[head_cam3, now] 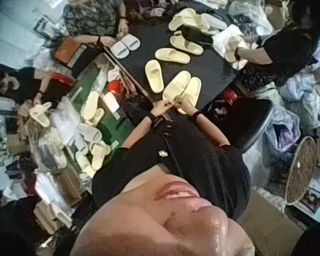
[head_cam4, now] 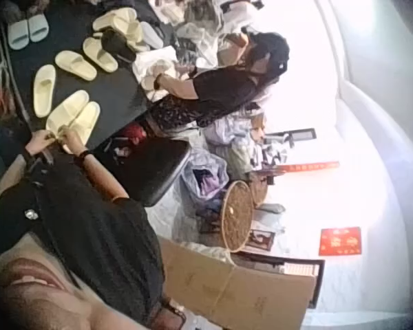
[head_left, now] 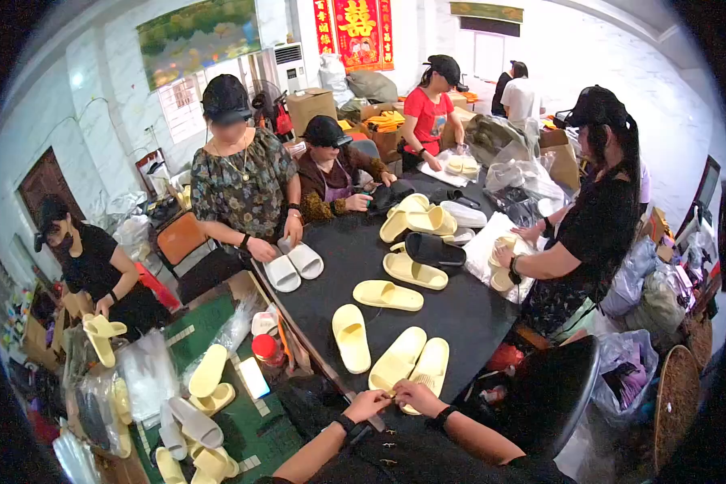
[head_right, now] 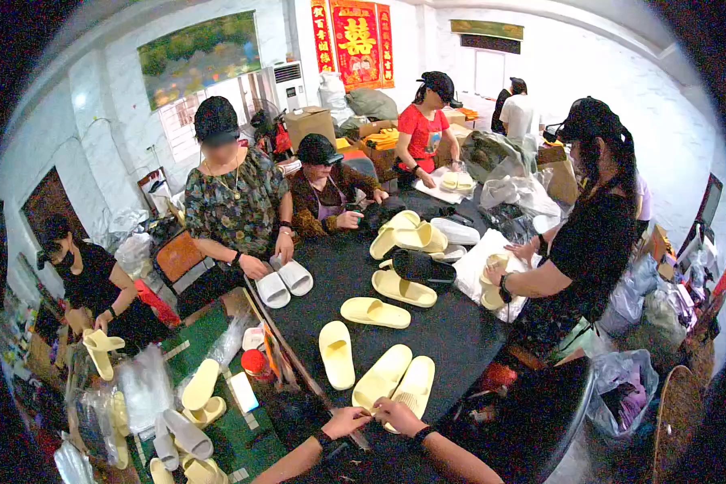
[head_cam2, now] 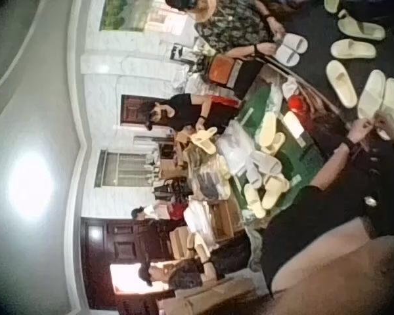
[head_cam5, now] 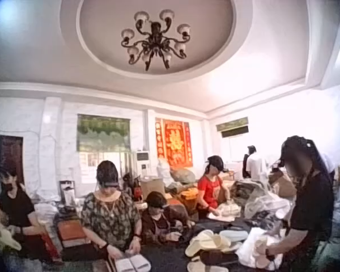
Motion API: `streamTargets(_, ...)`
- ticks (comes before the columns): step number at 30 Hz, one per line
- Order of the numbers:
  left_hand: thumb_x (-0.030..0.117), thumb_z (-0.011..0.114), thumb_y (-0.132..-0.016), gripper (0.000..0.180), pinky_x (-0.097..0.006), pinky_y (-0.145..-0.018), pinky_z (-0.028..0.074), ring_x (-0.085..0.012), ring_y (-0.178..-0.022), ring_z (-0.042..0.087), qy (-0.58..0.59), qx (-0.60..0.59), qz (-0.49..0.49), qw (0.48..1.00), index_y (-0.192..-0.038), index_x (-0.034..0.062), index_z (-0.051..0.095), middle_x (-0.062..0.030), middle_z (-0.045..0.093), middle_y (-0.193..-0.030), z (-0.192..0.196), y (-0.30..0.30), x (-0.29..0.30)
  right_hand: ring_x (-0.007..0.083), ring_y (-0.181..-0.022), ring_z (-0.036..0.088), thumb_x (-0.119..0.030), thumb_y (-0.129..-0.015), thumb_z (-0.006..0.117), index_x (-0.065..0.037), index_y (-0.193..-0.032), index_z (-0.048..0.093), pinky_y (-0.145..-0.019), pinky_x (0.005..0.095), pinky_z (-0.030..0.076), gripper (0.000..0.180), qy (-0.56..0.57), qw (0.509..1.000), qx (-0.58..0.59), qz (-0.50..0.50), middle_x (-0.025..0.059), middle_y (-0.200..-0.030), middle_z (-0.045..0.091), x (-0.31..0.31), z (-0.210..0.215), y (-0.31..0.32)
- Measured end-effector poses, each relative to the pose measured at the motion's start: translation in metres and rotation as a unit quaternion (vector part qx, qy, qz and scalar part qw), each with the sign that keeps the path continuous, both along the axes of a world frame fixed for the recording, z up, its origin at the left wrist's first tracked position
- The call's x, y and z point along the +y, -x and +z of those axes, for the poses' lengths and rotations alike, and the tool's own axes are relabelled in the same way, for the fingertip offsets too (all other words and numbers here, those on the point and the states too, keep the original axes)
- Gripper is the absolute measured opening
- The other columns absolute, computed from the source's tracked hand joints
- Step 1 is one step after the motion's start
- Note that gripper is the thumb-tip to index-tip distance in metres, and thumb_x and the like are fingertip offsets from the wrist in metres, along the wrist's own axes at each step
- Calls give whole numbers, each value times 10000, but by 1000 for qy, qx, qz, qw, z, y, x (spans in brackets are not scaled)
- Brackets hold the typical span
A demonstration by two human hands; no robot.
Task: The recorder and multiple workers are inspecting, sorting, and packaging slippers at a footwear production site.
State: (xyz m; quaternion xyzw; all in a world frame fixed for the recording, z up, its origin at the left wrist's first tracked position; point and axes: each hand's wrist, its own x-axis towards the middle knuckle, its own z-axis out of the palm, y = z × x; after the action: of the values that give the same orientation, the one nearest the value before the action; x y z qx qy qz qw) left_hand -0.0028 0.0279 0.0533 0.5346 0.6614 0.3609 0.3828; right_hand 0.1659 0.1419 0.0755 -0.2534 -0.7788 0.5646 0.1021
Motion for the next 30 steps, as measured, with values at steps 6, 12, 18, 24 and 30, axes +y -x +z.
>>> streamTargets(6, 225, 616, -851, 259, -291, -611, 487, -146, -671, 633, 98, -5, -51, 994, -987, 5, 632, -94, 670, -782, 10, 0, 6, 245, -688, 641, -65, -842, 570, -17, -978, 529, -630, 338, 499, 151, -40, 999, 0, 19, 137, -753, 635, -4, -11, 3)
streamTargets(12, 203, 616, -855, 219, -273, -568, 483, -122, -640, 616, 59, -19, -10, 998, -939, 3, 642, -61, 663, -751, 10, -1, 5, 235, -725, 636, -111, -820, 620, -22, -899, 613, -659, 330, 483, 119, -156, 987, -26, 12, 125, -780, 642, -1, -9, -4)
streamTargets(18, 203, 636, -847, 216, -270, -617, 483, -121, -680, 624, 46, -15, 0, 999, -938, 7, 644, -69, 667, -766, 12, -4, 6, 234, -695, 631, -113, -810, 624, -24, -900, 620, -627, 339, 481, 126, -160, 986, -35, 5, 124, -759, 638, -7, -8, -2)
streamTargets(24, 174, 650, -828, 197, -292, -668, 495, -145, -746, 640, 19, -32, 41, 998, -928, 4, 645, -83, 671, -794, 6, -4, 0, 230, -662, 631, -108, -817, 621, -26, -908, 611, -607, 338, 485, 123, -130, 991, -13, 2, 119, -734, 638, -12, -15, 1)
streamTargets(30, 158, 652, -823, 169, -288, -577, 486, -155, -645, 644, -13, 18, 18, 1000, -922, 23, 640, -90, 664, -722, 6, -5, -1, 244, -659, 628, -106, -814, 611, -22, -884, 604, -606, 345, 482, 109, -117, 993, -13, 13, 119, -723, 634, -12, -19, 3)
